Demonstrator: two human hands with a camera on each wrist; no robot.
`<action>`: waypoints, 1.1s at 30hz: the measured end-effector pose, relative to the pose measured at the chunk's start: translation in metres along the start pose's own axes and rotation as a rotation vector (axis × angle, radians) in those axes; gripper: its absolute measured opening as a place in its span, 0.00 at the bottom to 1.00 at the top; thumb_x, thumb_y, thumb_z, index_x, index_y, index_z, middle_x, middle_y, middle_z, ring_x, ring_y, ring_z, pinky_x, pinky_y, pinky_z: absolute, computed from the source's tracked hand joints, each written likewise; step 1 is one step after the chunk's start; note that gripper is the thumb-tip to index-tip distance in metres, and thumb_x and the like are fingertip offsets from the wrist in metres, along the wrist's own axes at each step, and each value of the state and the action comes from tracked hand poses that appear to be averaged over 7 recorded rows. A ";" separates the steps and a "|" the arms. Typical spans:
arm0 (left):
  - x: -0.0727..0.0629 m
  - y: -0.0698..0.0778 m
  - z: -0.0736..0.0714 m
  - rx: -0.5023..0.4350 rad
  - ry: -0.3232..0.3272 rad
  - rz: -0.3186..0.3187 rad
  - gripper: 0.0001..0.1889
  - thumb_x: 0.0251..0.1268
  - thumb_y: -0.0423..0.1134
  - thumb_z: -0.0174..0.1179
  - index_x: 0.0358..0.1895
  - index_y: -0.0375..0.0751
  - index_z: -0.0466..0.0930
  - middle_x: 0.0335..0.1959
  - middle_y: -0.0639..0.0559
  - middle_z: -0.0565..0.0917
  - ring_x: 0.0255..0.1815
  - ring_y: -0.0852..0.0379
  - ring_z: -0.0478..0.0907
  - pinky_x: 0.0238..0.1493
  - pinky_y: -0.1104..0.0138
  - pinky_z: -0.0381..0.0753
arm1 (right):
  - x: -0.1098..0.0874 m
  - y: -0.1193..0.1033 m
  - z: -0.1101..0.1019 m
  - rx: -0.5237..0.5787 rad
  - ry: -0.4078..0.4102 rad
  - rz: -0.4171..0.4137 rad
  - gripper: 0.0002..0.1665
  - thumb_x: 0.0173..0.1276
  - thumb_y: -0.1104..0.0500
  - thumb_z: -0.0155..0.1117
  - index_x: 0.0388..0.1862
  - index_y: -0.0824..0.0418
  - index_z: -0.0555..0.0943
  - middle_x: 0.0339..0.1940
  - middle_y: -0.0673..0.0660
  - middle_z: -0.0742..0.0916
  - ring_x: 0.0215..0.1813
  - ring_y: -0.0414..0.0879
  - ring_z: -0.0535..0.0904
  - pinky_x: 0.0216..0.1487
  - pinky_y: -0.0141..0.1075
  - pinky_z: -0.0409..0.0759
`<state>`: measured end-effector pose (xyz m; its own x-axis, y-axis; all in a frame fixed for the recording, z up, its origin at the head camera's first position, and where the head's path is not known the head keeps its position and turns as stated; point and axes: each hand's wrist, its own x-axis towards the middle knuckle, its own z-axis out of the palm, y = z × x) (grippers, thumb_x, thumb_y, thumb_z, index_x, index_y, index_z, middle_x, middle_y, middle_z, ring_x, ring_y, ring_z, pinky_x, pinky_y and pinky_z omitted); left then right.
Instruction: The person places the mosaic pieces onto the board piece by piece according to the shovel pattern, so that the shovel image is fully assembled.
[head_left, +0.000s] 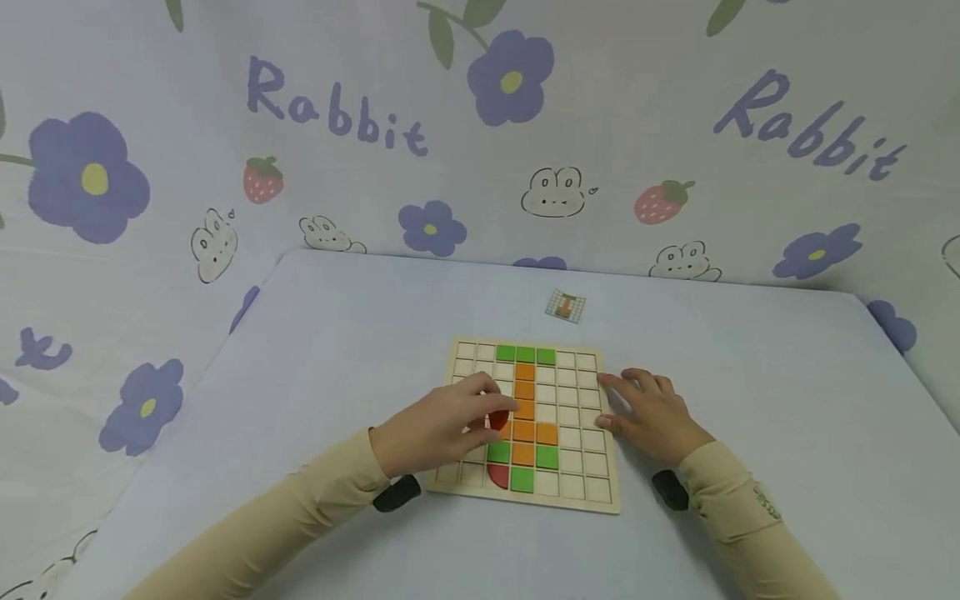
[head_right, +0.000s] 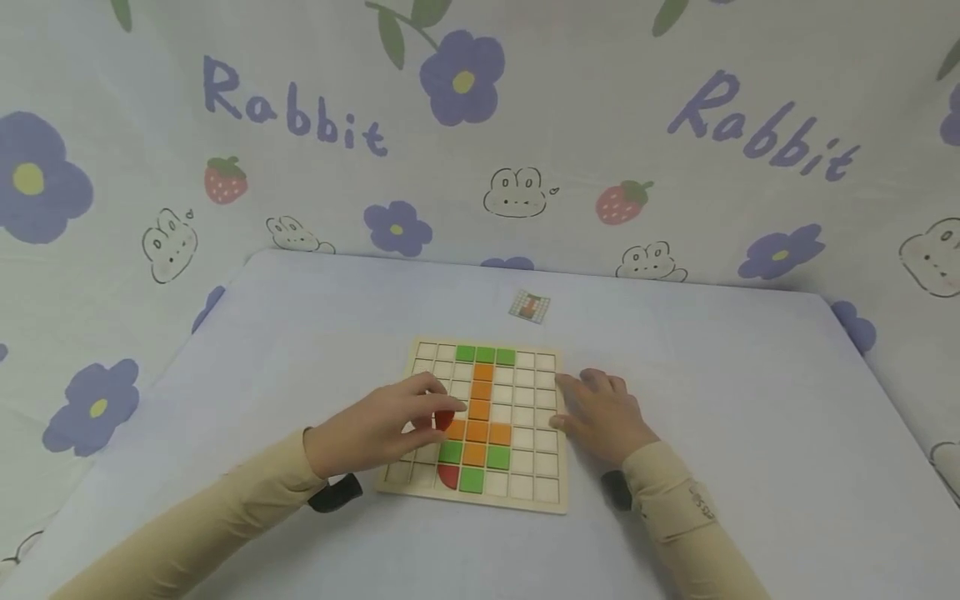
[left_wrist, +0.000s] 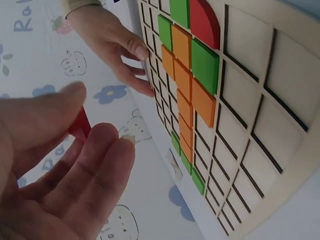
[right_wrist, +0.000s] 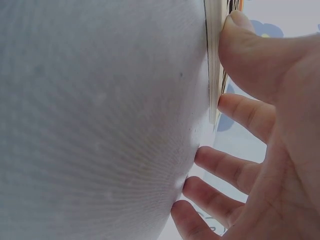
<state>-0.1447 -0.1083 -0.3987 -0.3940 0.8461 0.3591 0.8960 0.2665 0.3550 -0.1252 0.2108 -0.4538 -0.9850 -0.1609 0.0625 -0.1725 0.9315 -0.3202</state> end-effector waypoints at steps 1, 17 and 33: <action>0.002 0.001 0.003 0.008 -0.014 0.003 0.18 0.61 0.34 0.65 0.54 0.37 0.78 0.42 0.50 0.76 0.34 0.59 0.76 0.36 0.78 0.74 | 0.000 -0.001 0.000 -0.001 -0.004 0.003 0.39 0.67 0.42 0.61 0.72 0.55 0.64 0.67 0.70 0.67 0.65 0.71 0.59 0.60 0.68 0.60; 0.026 0.021 0.034 0.106 -0.155 0.014 0.15 0.60 0.44 0.67 0.46 0.40 0.79 0.36 0.54 0.77 0.34 0.64 0.71 0.37 0.81 0.69 | 0.003 -0.003 -0.004 -0.015 -0.035 0.009 0.39 0.67 0.41 0.59 0.72 0.55 0.63 0.68 0.71 0.66 0.66 0.72 0.59 0.59 0.69 0.60; 0.035 0.021 0.055 0.273 -0.319 0.078 0.16 0.57 0.52 0.68 0.45 0.49 0.83 0.34 0.60 0.75 0.32 0.67 0.69 0.36 0.79 0.68 | 0.002 -0.005 -0.011 -0.003 -0.038 0.010 0.39 0.67 0.42 0.60 0.72 0.56 0.64 0.67 0.72 0.66 0.66 0.73 0.59 0.60 0.68 0.61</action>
<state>-0.1282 -0.0474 -0.4255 -0.2783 0.9575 0.0758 0.9588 0.2724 0.0803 -0.1265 0.2098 -0.4416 -0.9863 -0.1633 0.0234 -0.1622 0.9341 -0.3180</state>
